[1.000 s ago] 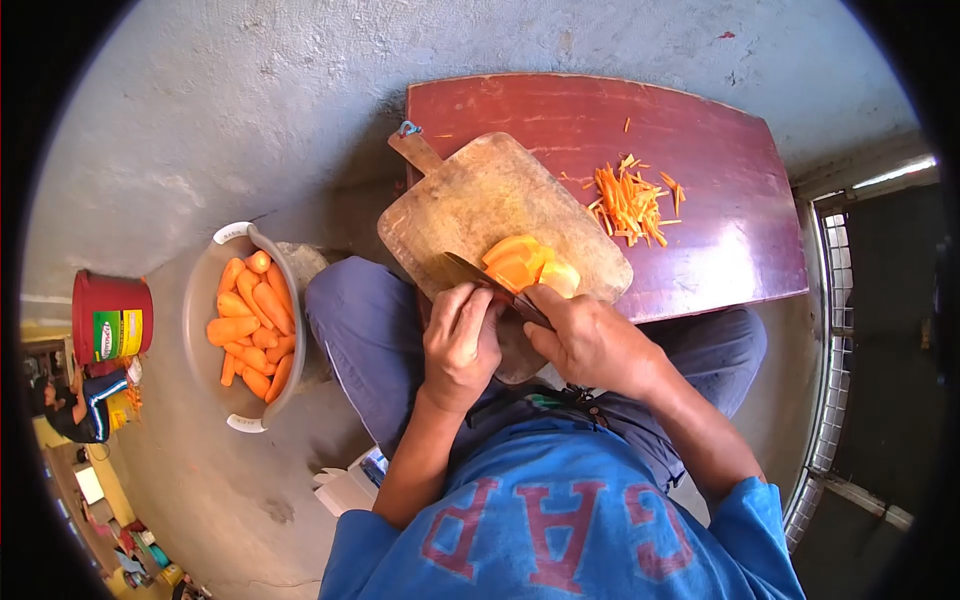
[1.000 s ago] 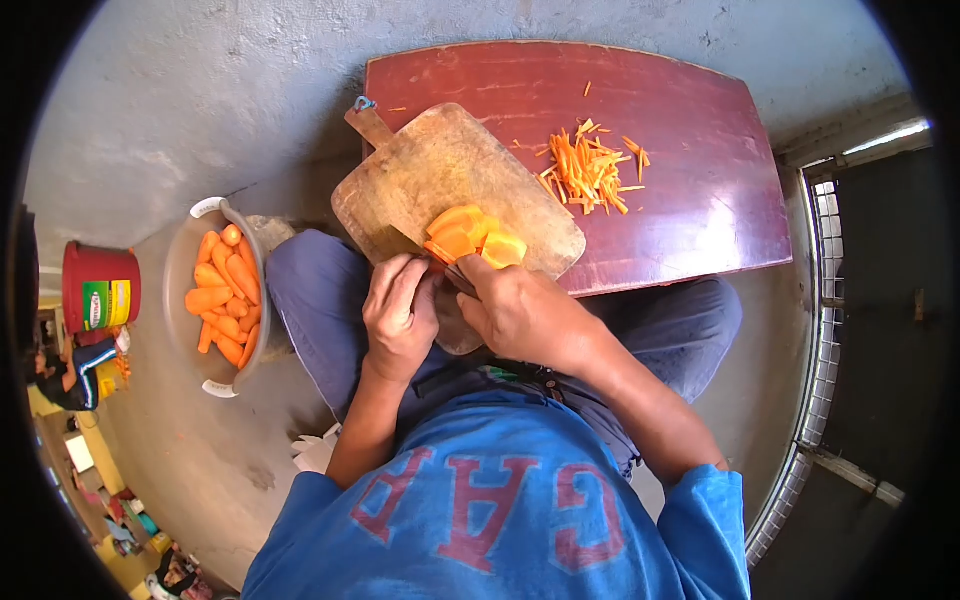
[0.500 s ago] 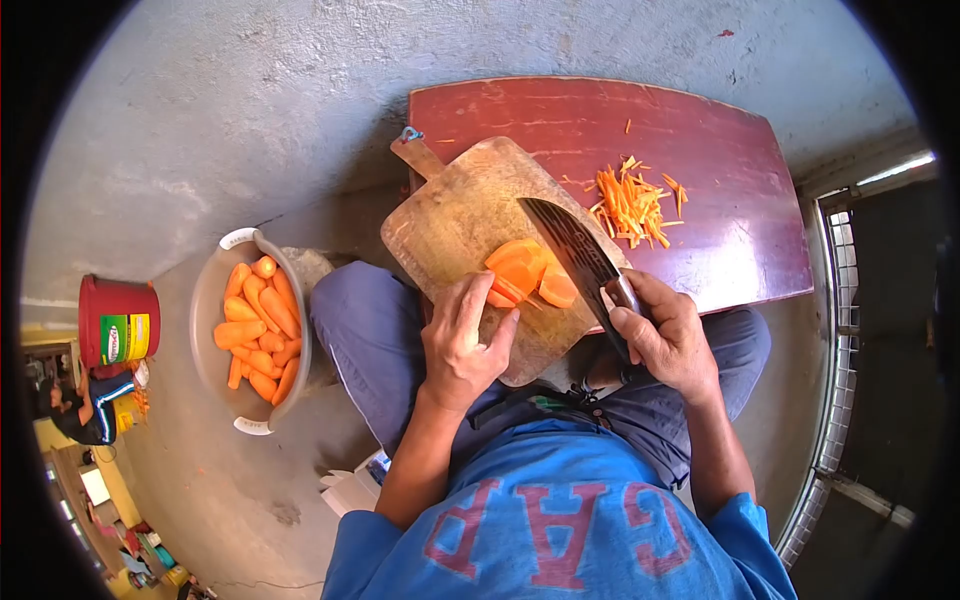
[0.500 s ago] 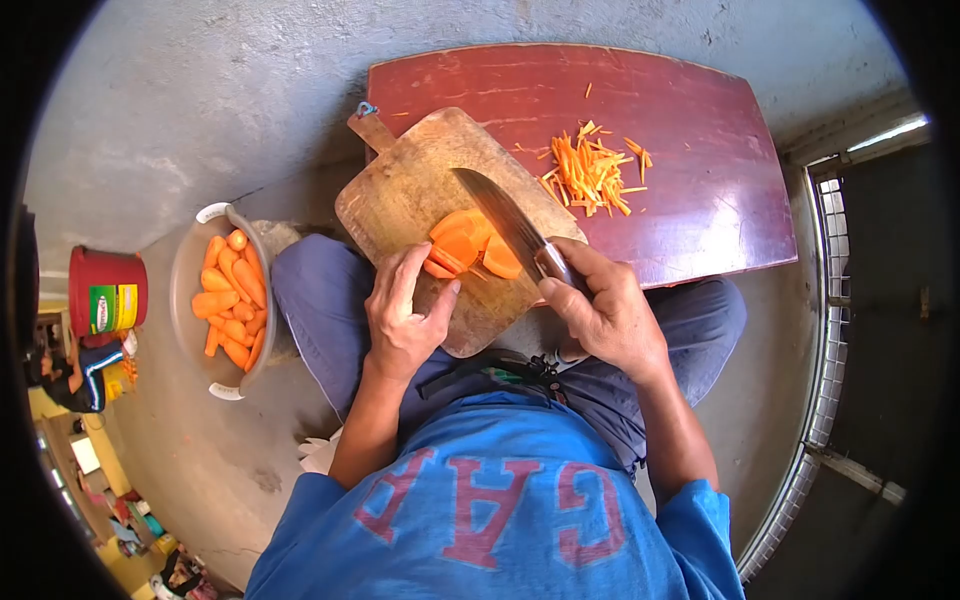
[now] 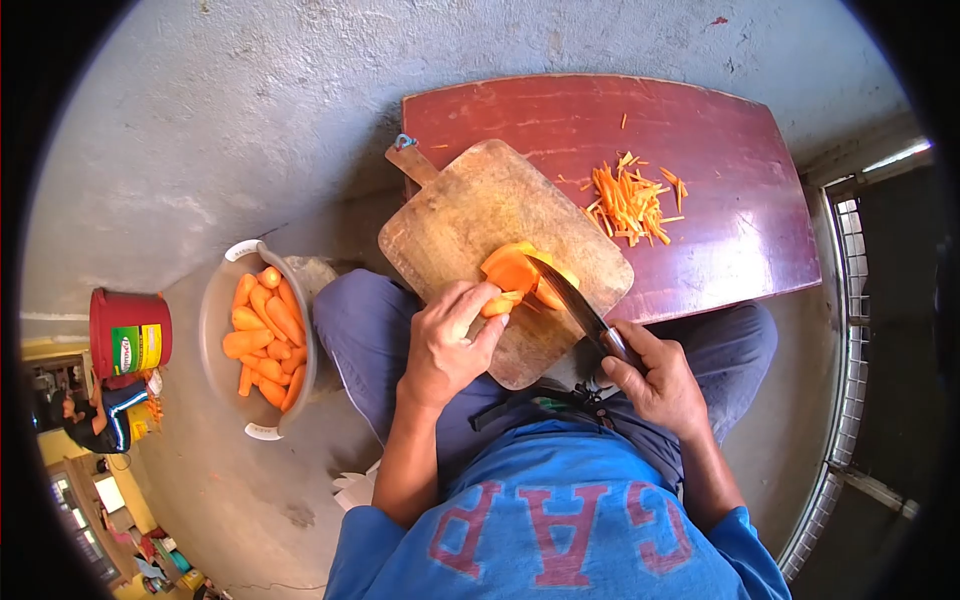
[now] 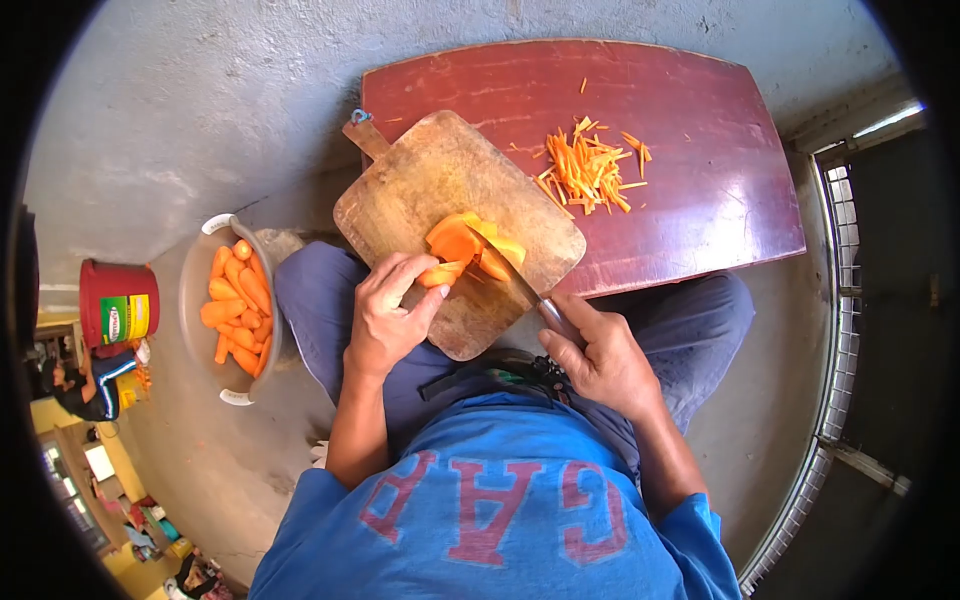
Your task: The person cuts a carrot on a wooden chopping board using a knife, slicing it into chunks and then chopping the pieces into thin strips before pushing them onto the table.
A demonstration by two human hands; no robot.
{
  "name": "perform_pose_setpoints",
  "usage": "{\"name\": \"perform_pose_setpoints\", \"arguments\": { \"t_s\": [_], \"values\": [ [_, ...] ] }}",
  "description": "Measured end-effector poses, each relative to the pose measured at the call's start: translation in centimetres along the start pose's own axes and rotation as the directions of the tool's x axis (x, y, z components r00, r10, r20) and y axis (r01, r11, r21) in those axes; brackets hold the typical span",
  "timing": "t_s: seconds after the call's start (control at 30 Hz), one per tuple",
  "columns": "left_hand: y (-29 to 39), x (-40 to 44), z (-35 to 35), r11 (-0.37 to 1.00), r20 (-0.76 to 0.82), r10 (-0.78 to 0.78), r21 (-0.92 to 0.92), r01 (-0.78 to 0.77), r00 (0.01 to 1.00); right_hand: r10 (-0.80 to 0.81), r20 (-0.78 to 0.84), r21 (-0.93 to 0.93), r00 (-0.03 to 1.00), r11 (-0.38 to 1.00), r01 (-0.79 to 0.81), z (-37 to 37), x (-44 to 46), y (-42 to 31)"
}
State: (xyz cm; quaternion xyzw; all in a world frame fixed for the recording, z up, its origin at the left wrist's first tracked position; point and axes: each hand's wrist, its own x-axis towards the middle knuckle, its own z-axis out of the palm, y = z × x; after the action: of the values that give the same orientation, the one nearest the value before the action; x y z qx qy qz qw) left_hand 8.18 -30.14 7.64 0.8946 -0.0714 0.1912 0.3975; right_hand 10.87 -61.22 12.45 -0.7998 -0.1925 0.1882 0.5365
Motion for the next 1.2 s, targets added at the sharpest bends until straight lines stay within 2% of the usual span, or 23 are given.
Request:
{"name": "perform_pose_setpoints", "arguments": {
  "t_s": [0.07,0.1,0.2,0.23,0.33,0.37,0.5,0.57,0.77,0.87,0.97,1.2],
  "values": [
    [0.8,-0.2,0.0,1.000,-0.042,-0.008,-0.023,0.007,0.999,0.017,0.031,-0.071,0.999,0.997,-0.015,-0.3,-0.5,-1.1],
    [0.4,-1.0,0.8,1.000,-0.125,0.001,-0.029,-0.004,0.992,0.028,0.047,-0.107,0.999,0.994,-0.022,-0.5,-0.7,-2.0],
    [0.7,-2.5,2.3,0.993,-0.273,-0.064,0.075,0.088,0.960,0.126,0.200,-0.108,0.972,0.989,-0.106,-1.1,-0.9,-4.2],
    [1.1,-2.9,2.6,0.985,-0.235,-0.154,0.043,0.168,0.960,0.103,0.217,-0.114,0.971,0.990,-0.080,-0.9,-0.9,-4.2],
    [1.5,-3.2,2.4,0.981,-0.148,-0.181,0.046,0.190,0.972,0.115,0.247,-0.111,0.962,0.990,-0.089,0.0,0.0,-4.4],
    [1.1,-3.4,2.4,0.988,-0.133,-0.142,0.039,0.149,0.981,0.112,0.242,-0.110,0.964,0.990,-0.088,0.3,0.3,-4.2],
    [1.0,-3.9,2.0,0.978,-0.105,-0.207,-0.054,0.202,0.973,-0.003,0.267,-0.088,0.964,0.996,0.028,0.9,1.7,-3.0],
    [1.0,-4.0,2.2,0.974,-0.137,-0.217,-0.104,0.204,0.967,-0.077,0.264,-0.075,0.961,0.992,0.100,1.2,2.3,-2.5],
    [1.4,-3.8,2.6,0.940,-0.174,-0.294,-0.230,0.252,0.940,-0.090,0.240,-0.010,0.967,0.995,0.095,0.7,3.2,-3.4],
    [0.8,-3.9,2.4,0.928,-0.141,-0.302,-0.268,0.258,0.943,0.078,0.309,-0.039,0.948,0.997,-0.069,-0.4,2.6,-5.6],
    [0.7,-4.0,2.2,0.935,-0.131,-0.284,-0.258,0.245,0.950,0.148,0.314,-0.073,0.938,0.989,-0.132,-0.6,1.4,-7.0],
    [0.4,-4.0,1.7,0.944,-0.074,-0.248,-0.241,0.224,0.966,0.202,0.305,-0.116,0.931,0.978,-0.175,-0.2,0.6,-8.0]
  ]
}}
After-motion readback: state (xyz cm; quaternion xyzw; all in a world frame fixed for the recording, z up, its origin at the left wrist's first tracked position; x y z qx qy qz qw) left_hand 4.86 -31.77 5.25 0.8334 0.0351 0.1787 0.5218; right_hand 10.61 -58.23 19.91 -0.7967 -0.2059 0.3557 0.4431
